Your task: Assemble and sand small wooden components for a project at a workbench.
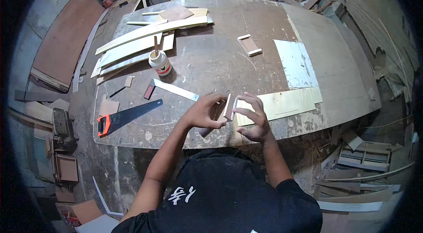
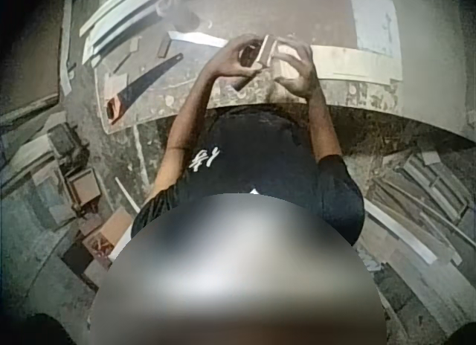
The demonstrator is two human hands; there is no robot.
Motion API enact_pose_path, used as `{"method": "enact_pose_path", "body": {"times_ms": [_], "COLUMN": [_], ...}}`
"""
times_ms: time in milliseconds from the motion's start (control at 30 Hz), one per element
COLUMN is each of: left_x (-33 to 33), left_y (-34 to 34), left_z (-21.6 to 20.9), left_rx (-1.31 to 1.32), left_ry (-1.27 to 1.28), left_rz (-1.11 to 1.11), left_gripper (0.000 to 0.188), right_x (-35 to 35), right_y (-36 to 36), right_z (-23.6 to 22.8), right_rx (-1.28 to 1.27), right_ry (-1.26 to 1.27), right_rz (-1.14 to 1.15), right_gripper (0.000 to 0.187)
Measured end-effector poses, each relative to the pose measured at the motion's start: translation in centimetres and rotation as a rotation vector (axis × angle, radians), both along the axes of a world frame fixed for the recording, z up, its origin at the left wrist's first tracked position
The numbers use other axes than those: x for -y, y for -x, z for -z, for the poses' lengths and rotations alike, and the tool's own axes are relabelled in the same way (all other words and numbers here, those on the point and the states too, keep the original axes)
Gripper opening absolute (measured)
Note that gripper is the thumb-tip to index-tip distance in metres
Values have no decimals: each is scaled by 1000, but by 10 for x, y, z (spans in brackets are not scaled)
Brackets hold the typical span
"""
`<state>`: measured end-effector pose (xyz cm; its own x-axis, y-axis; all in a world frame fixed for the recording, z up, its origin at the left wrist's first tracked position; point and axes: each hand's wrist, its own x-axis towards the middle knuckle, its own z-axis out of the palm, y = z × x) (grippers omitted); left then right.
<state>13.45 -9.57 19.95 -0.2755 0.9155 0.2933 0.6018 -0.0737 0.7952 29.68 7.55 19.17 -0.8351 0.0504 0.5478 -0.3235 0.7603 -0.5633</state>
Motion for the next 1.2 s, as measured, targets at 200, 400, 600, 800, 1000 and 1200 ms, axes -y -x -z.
{"method": "enact_pose_path", "body": {"times_ms": [200,400,600,800,1000,1200], "left_x": [1,1,3,9,8,7], "left_y": [0,-2,-2,-6,-15,-18], "left_z": [5,6,7,4,-5,-12], "left_rx": [66,35,112,-188,-186,-139], "left_ry": [-13,10,52,133,196,153], "left_rz": [39,41,28,-70,-126,-64], "left_gripper": [68,70,73,77,90,107], "right_x": [4,4,9,5,5,8], "right_y": [-8,-6,-12,-12,-7,-3], "right_z": [-12,-4,-15,-5,21,42], "right_rx": [-32,11,-34,17,179,135], "right_ry": [9,22,40,224,250,557], "right_rz": [-156,-35,-174,60,-1,-88], "right_gripper": [51,51,45,71,129,125]}}
